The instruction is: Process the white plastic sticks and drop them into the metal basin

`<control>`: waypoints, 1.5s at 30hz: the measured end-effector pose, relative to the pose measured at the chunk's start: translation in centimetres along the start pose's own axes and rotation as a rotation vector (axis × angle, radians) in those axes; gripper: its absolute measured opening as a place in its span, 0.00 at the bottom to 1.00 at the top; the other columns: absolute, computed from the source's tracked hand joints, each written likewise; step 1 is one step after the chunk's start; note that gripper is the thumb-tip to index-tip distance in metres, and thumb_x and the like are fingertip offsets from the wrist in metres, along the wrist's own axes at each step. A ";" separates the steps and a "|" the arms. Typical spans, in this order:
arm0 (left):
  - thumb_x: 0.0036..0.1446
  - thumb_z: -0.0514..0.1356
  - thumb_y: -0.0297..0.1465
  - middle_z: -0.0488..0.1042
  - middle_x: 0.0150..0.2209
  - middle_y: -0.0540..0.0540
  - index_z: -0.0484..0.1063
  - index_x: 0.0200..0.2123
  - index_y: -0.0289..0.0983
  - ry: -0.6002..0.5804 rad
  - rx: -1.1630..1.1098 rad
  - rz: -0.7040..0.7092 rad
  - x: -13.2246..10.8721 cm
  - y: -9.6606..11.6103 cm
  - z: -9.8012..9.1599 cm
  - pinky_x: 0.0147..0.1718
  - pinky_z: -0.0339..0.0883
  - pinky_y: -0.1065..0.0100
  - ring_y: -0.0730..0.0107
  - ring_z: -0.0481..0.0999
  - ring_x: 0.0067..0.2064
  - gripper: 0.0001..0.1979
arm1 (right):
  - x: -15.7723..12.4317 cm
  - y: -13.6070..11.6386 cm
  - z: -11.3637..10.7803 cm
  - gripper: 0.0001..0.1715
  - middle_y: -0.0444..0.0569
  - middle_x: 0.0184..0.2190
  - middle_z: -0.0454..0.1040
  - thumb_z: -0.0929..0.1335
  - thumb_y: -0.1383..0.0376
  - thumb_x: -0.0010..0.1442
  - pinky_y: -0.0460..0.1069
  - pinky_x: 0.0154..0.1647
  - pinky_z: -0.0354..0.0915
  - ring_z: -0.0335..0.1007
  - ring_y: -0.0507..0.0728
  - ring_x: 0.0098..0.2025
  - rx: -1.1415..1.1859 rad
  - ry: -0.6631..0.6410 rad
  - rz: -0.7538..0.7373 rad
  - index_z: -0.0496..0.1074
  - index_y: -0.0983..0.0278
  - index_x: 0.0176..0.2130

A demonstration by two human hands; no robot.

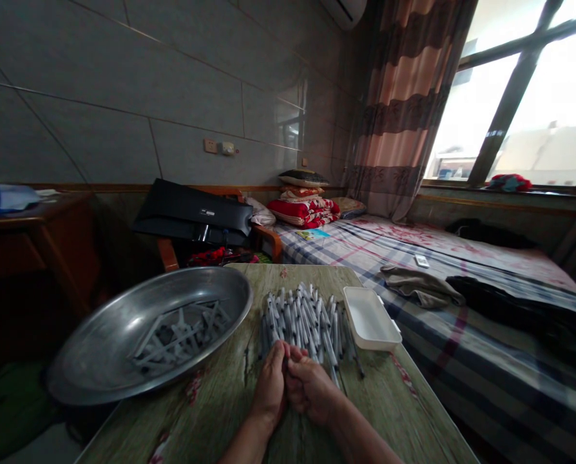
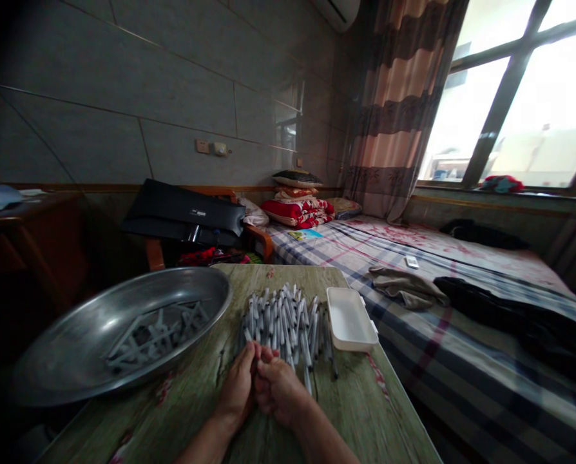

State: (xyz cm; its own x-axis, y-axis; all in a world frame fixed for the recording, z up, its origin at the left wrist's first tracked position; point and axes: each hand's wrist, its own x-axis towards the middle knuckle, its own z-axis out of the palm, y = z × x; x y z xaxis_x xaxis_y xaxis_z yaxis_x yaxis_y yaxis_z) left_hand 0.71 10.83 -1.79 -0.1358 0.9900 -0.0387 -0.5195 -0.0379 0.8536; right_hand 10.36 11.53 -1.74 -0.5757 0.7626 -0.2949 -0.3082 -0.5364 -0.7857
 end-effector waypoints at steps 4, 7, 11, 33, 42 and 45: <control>0.52 0.58 0.51 0.79 0.32 0.43 0.70 0.24 0.38 0.025 0.079 0.009 0.1 -0.1 -0.3 0.46 0.69 0.56 0.56 0.78 0.40 0.21 | -0.3 -0.3 0.3 0.23 0.30 0.13 0.54 0.69 0.51 0.49 0.41 0.13 0.33 0.39 0.44 0.11 -0.030 0.010 0.037 0.53 0.57 0.33; 0.52 0.58 0.51 0.79 0.32 0.43 0.71 0.26 0.38 0.046 0.140 0.030 0.2 -0.1 -0.4 0.46 0.68 0.57 0.56 0.78 0.41 0.21 | -0.4 -0.5 0.6 0.23 0.30 0.13 0.54 0.69 0.50 0.49 0.41 0.14 0.33 0.39 0.44 0.11 -0.046 0.021 0.029 0.53 0.57 0.32; 0.51 0.60 0.49 0.77 0.29 0.45 0.69 0.24 0.39 0.008 0.138 0.063 0.1 0.5 -0.2 0.44 0.69 0.58 0.58 0.77 0.39 0.19 | -0.3 -0.2 0.5 0.23 0.32 0.12 0.54 0.68 0.49 0.50 0.41 0.14 0.34 0.41 0.44 0.10 -0.053 0.041 0.031 0.53 0.59 0.28; 0.48 0.60 0.53 0.67 0.21 0.52 0.64 0.20 0.39 0.010 0.103 0.007 -0.4 1.5 0.5 0.42 0.67 0.61 0.62 0.74 0.32 0.23 | -0.8 -0.2 0.9 0.22 0.32 0.12 0.54 0.69 0.53 0.48 0.42 0.13 0.35 0.41 0.43 0.10 -0.094 -0.018 0.041 0.53 0.60 0.25; 0.49 0.59 0.52 0.67 0.21 0.52 0.64 0.20 0.40 -0.013 0.151 0.044 -0.2 1.8 0.5 0.41 0.68 0.60 0.62 0.74 0.31 0.22 | -0.4 0.0 0.6 0.19 0.33 0.12 0.53 0.67 0.54 0.50 0.42 0.13 0.35 0.41 0.44 0.10 -0.099 -0.007 0.105 0.53 0.60 0.24; 0.50 0.57 0.53 0.68 0.21 0.51 0.64 0.19 0.40 0.026 0.163 0.066 -0.2 1.7 0.6 0.40 0.68 0.60 0.62 0.74 0.32 0.23 | -0.1 0.2 0.3 0.17 0.33 0.12 0.54 0.66 0.56 0.49 0.42 0.13 0.34 0.43 0.44 0.10 -0.046 0.048 0.116 0.54 0.60 0.25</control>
State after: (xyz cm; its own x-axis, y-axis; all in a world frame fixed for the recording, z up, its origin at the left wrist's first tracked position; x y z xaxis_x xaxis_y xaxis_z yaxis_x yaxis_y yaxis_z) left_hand 0.41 10.69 -0.04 -0.1879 0.9822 0.0085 -0.3657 -0.0780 0.9275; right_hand 10.14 11.22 -1.67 -0.5679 0.7138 -0.4098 -0.2058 -0.6052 -0.7690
